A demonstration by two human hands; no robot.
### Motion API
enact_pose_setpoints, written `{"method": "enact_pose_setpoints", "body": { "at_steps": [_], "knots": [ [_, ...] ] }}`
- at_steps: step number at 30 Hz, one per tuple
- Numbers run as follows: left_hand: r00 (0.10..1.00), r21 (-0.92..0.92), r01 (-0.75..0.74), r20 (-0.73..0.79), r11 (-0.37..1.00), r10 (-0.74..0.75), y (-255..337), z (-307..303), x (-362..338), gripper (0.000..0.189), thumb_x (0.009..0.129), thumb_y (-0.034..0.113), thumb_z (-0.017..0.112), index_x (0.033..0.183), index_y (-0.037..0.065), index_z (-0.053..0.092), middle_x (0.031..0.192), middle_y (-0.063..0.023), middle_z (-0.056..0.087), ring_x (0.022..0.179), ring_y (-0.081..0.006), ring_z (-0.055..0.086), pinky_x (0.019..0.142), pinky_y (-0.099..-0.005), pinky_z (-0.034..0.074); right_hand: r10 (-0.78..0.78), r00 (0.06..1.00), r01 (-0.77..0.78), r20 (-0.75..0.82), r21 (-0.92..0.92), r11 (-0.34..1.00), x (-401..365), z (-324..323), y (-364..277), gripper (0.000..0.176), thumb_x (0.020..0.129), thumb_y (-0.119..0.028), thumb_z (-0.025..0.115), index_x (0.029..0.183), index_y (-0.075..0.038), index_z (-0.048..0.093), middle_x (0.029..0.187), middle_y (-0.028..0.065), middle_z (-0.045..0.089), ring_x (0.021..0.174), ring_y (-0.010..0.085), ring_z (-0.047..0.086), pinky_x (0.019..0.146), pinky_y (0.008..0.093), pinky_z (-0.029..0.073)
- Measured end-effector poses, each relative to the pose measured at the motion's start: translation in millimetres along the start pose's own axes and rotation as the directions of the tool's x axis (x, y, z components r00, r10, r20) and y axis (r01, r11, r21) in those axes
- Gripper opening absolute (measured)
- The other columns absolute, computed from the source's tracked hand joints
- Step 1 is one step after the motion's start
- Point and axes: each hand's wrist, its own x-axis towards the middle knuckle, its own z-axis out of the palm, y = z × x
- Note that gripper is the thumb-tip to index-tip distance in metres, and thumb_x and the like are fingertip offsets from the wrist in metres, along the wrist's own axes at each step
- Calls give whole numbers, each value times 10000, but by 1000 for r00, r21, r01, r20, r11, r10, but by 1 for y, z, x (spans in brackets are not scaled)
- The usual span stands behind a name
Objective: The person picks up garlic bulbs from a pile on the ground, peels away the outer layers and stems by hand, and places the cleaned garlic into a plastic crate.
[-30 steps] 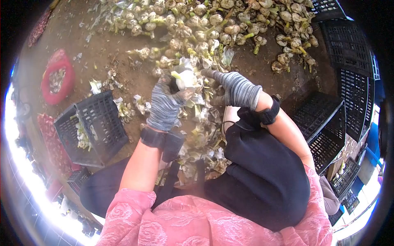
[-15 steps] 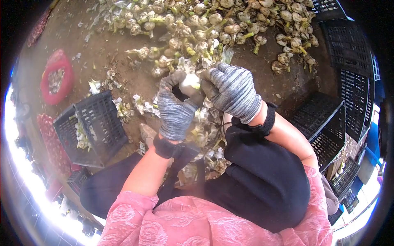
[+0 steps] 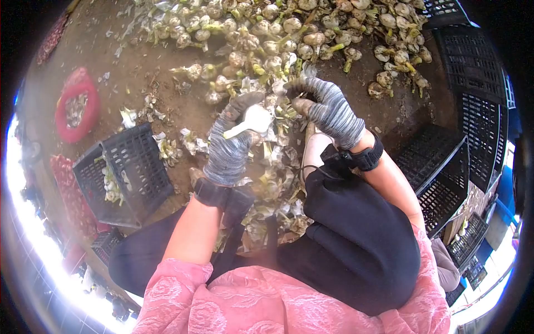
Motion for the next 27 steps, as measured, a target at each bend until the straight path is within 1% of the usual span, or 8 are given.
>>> {"method": "enact_pose_setpoints", "body": {
  "at_steps": [1, 3, 4, 10, 15, 22, 25, 27],
  "knots": [
    [1000, 1, 0, 1, 1000, 0, -1, 0, 0, 559, 701, 275, 713, 1140, 11, 491, 1074, -84, 559, 911, -150, 551, 812, -283, 459, 0, 1000, 0, -1, 1, 1000, -1, 0, -7, 227, 728, -171, 634, 902, -26, 626, 753, 152, 624, 664, 223, 612, 631, 295, 479],
    [999, -7, -35, -21, 999, 35, -2, 1, -1, 469, 734, 141, 667, 1150, 13, 493, 1086, -80, 554, 939, -159, 540, 835, -288, 443, 123, 992, -108, 30, -299, 948, -1, 0, -29, 260, 705, -227, 675, 880, -38, 636, 759, 137, 623, 676, 224, 607, 631, 296, 476],
    [999, -8, -35, -19, 999, 35, -2, 1, 0, 469, 734, 141, 667, 1150, 13, 493, 1086, -80, 554, 939, -159, 540, 835, -288, 443, 9, 1000, -6, 5, -386, 923, -1, 2, -28, 297, 679, -271, 699, 855, -39, 644, 728, 127, 615, 653, 223, 602, 612, 308, 473],
    [998, 210, -69, 23, 975, 65, 5, 5, 3, 391, 752, 42, 601, 1129, 16, 502, 1078, -77, 556, 975, -156, 521, 858, -281, 423, -103, 988, 130, 116, -253, 959, -3, 9, -35, 288, 679, -271, 692, 850, -44, 645, 704, 139, 605, 634, 257, 600, 594, 329, 470],
    [998, 5, -48, 31, 999, 48, -6, 0, 0, 358, 771, 74, 599, 1115, 24, 511, 1082, -75, 560, 969, -157, 528, 857, -283, 425, -24, 981, 68, 191, -226, 972, -3, 10, -38, 234, 711, -218, 657, 873, -50, 640, 735, 149, 614, 656, 282, 600, 602, 335, 469],
    [999, 74, -32, 45, 997, 29, -5, 1, -3, 360, 766, 93, 616, 1105, 27, 518, 1082, -73, 563, 964, -152, 533, 856, -278, 429, -97, 976, 163, 195, -363, 918, -1, 11, -36, 200, 726, -185, 599, 845, -25, 619, 711, 185, 591, 669, 350, 575, 599, 387, 458],
    [999, 80, -27, -17, 996, 28, -6, 5, -3, 400, 751, 79, 629, 1126, 26, 498, 1084, -71, 559, 965, -153, 533, 852, -281, 437, -179, 972, 227, 154, -404, 886, -1, 16, -31, 130, 730, -104, 613, 819, -10, 605, 691, 181, 569, 630, 330, 567, 567, 344, 451],
    [998, -111, 49, -25, 993, -52, -4, 6, -1, 461, 732, 64, 643, 1156, 24, 468, 1096, -69, 546, 959, -160, 537, 854, -287, 443, -202, 971, 237, 127, -424, 874, -2, 18, -27, 130, 731, -102, 605, 823, -12, 596, 692, 180, 565, 636, 342, 562, 569, 354, 450]
  ]
}}
